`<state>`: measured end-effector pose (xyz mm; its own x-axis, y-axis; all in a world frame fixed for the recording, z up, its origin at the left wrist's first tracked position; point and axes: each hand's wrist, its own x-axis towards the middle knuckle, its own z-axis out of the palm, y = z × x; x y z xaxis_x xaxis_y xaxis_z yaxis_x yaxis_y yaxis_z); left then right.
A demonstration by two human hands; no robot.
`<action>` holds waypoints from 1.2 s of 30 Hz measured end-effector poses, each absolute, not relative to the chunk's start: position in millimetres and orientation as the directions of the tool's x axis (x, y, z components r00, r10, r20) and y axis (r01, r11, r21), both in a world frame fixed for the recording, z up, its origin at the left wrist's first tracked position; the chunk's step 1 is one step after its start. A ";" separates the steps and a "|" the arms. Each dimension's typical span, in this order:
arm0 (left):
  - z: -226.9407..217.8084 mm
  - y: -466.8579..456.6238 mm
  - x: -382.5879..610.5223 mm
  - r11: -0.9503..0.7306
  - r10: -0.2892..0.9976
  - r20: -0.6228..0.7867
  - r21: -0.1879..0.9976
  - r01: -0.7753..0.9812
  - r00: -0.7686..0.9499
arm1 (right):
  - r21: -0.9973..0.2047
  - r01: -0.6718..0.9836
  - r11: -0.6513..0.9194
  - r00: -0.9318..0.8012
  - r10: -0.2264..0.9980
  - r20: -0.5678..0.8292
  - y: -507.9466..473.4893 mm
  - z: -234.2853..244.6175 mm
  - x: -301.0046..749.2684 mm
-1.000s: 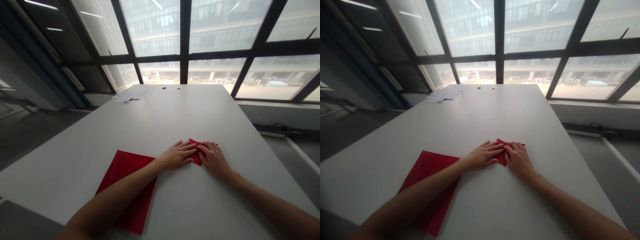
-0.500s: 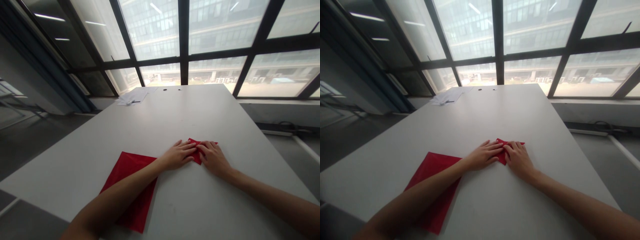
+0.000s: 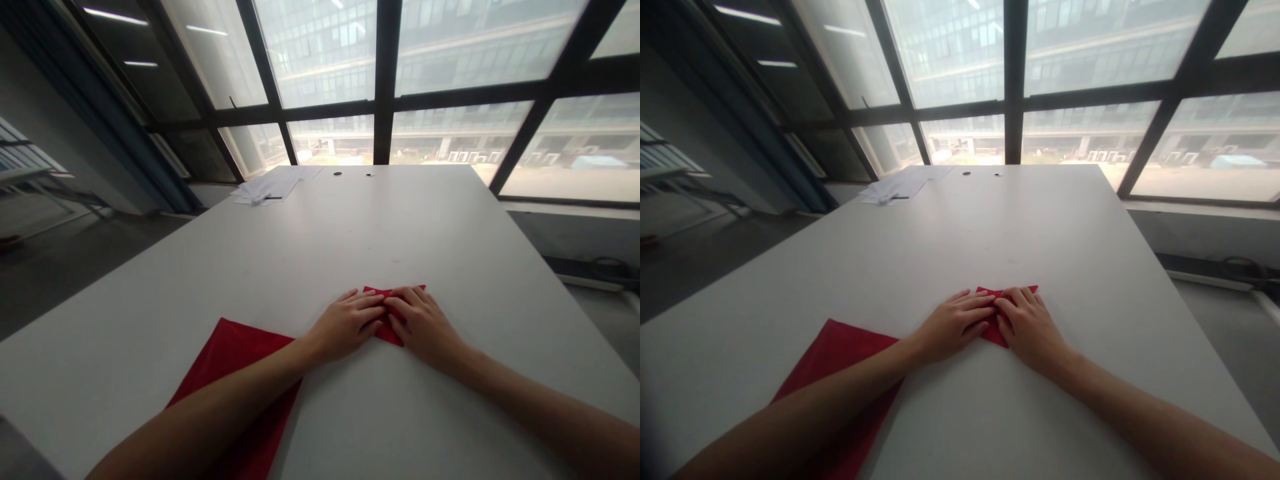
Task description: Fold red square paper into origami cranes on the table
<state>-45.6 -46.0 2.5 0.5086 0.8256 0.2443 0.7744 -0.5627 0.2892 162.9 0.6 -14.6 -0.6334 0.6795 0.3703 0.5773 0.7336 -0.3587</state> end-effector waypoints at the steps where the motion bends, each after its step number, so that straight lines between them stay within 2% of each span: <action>1: 1.7 -44.7 -47.3 -0.566 0.823 0.248 0.293 0.770 0.511 | -0.361 0.577 0.733 -0.635 0.680 0.366 0.4 -14.4 163.5; 11: 0.7 -38.2 -55.1 -0.662 0.749 0.324 0.392 0.639 0.578 | -0.371 0.570 0.733 -0.641 0.679 0.358 3.4 -13.5 165.1; 18: 0.5 -43.8 -48.9 -0.550 0.832 0.301 0.340 0.763 0.466 | -0.327 0.633 0.702 -0.597 0.711 0.370 -0.7 -13.9 165.4; 22: -0.9 -43.3 -48.7 -0.530 0.846 0.265 0.337 0.778 0.462 | -0.312 0.648 0.694 -0.588 0.717 0.374 -0.1 -15.7 166.0; 29: -2.5 -41.9 -50.4 -0.544 0.839 0.237 0.348 0.763 0.490 | -0.361 0.610 0.706 -0.573 0.707 0.414 3.6 -16.7 166.2; 33: -3.4 -41.6 -50.8 -0.533 0.846 0.238 0.367 0.763 0.476 | -0.403 0.519 0.754 -0.586 0.657 0.474 4.2 -14.3 167.6; 36: -2.6 -41.8 -50.3 -0.533 0.846 0.255 0.374 0.759 0.468 | -0.425 0.452 0.784 -0.632 0.618 0.468 4.9 -14.9 168.1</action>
